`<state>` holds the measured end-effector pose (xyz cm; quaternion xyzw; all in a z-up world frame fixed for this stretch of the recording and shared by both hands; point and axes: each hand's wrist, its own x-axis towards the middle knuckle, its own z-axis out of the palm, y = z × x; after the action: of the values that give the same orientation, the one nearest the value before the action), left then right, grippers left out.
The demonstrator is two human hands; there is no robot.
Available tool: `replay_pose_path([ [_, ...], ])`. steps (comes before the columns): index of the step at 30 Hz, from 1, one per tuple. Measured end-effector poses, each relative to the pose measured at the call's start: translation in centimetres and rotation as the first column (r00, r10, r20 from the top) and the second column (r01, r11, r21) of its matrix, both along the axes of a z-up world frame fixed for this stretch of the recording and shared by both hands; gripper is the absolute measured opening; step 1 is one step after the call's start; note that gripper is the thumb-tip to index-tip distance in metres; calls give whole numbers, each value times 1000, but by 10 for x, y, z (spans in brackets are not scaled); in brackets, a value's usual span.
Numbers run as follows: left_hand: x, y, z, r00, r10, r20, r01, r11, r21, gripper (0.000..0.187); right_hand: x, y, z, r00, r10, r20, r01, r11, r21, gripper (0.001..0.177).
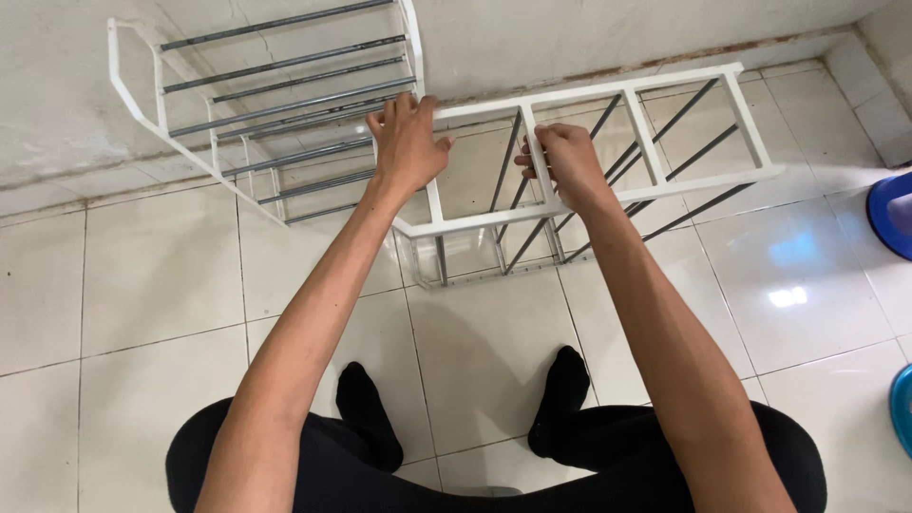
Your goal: The person assembles a white plastic and metal rack by inserting metal rods into the frame and securing them with small white plastic clips. The person works on the floor, connecting the frame sections and ensuring the rods are properly seated.
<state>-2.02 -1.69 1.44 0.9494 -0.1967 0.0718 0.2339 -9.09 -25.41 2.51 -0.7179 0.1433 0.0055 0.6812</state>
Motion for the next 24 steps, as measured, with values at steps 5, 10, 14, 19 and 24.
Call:
replay_pose_path([
  [5, 3, 10, -9, 1000, 0, 21, -3, 990, 141, 86, -4, 13, 8, 995, 93, 47, -87, 988, -127, 31],
  [10, 10, 25, -24, 999, 39, 12, -40, 986, 161, 87, 0, 36, 9, 975, 219, 44, -205, 955, -215, 31],
  [14, 17, 55, -31, 993, 61, 97, -77, 982, 174, 87, 5, 60, 12, 939, 331, 96, -291, 912, -290, 37],
  [19, 18, 98, -28, 984, 122, 131, -151, 959, 238, 91, 11, 93, 20, 895, 439, 74, -385, 847, -368, 48],
  [24, 12, 105, -18, 966, 197, 170, -242, 920, 307, 88, 17, 93, 25, 861, 461, 216, -211, 710, -672, 37],
])
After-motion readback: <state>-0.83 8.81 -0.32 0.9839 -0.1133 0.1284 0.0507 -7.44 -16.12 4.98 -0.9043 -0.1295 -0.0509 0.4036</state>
